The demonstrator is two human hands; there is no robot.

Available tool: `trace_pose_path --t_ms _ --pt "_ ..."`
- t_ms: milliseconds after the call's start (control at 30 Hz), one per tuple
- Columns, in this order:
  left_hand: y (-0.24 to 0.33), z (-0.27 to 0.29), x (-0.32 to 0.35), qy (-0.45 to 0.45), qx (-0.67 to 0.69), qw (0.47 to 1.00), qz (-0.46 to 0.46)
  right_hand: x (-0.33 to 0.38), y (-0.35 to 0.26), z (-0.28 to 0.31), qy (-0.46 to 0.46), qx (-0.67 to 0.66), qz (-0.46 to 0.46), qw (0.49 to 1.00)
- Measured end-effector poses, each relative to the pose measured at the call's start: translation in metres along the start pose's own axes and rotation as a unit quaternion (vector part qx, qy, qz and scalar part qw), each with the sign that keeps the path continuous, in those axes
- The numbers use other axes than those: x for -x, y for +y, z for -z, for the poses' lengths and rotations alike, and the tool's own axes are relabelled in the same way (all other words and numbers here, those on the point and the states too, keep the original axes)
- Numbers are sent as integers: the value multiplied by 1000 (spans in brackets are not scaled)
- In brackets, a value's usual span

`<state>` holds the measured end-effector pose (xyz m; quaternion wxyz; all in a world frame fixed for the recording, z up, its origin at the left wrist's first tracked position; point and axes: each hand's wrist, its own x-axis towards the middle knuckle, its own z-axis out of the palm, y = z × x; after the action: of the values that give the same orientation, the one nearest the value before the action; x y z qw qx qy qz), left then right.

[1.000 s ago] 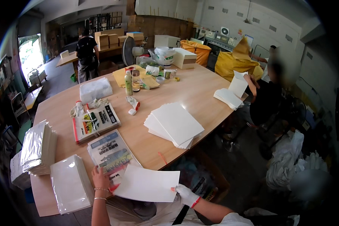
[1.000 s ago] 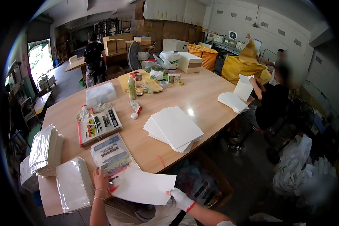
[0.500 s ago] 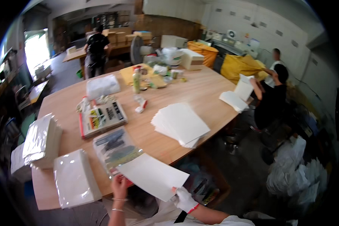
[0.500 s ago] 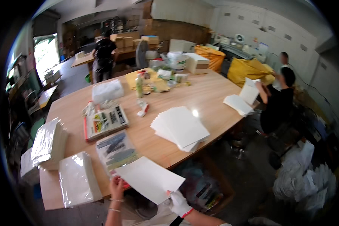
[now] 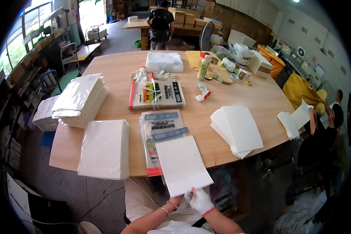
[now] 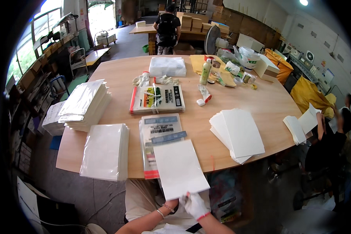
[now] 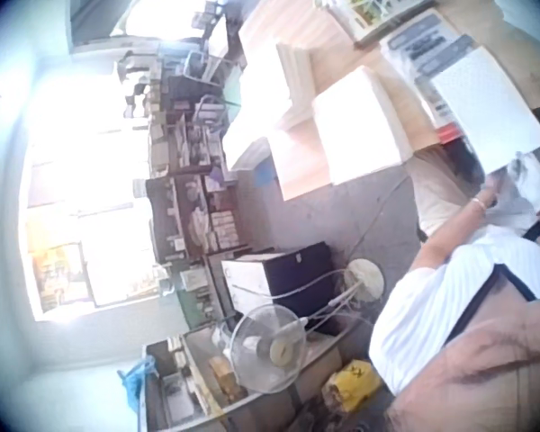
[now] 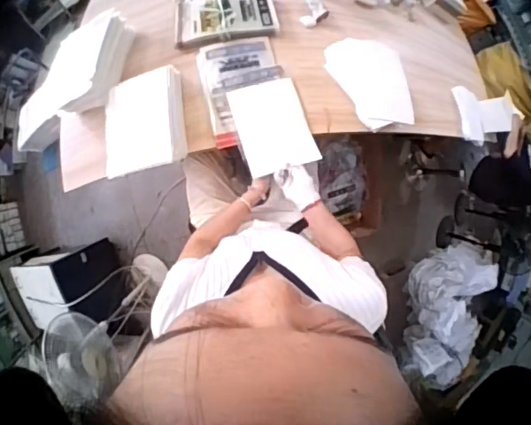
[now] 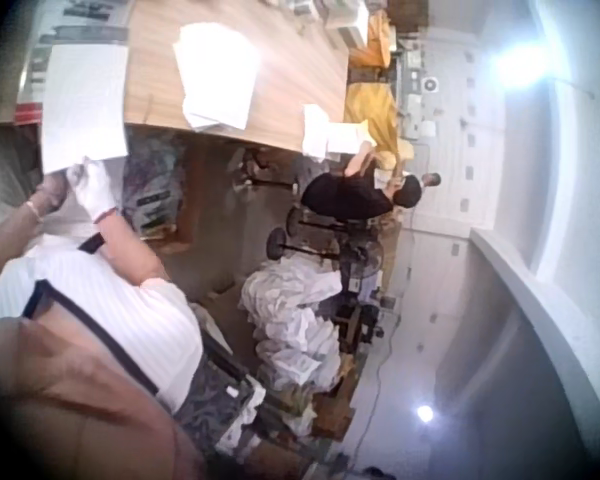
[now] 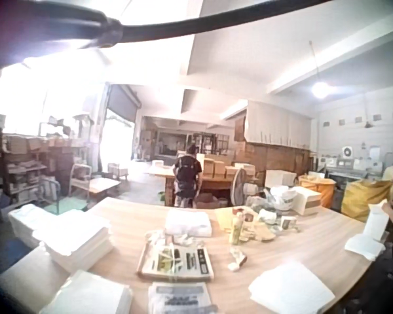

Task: The person wraps books in clear plastic sleeves at a workbench. They pick up a book, slide it into a sleeve, and place the wrapped item on a stack. The person wears white gloves and handles the books and sleeves by hand.

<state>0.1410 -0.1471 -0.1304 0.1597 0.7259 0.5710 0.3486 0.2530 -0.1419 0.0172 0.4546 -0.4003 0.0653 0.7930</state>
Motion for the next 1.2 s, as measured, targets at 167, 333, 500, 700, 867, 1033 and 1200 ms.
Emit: trace_pose_path --t_ms 167,333,500,700,867,1033,1200 --pt "10 30 -24 -28 556 756 344 -77 -20 -15 -61 -33 -45 997" --pt "18 66 -23 -20 575 719 389 -60 -37 -4 -139 107 -56 983" --pt "-5 112 -22 -60 522 745 410 -20 -20 -38 -90 670 169 717" --pt "-13 101 -14 -36 562 688 458 -40 32 -61 -159 776 444 418" --pt "-11 101 -24 -2 593 630 502 -43 -11 -51 -389 709 382 447" --pt "-5 130 -24 -48 509 753 415 -2 -207 97 273 364 685 569" --pt "-17 133 -19 27 276 919 279 19 -196 158 172 944 85 270"
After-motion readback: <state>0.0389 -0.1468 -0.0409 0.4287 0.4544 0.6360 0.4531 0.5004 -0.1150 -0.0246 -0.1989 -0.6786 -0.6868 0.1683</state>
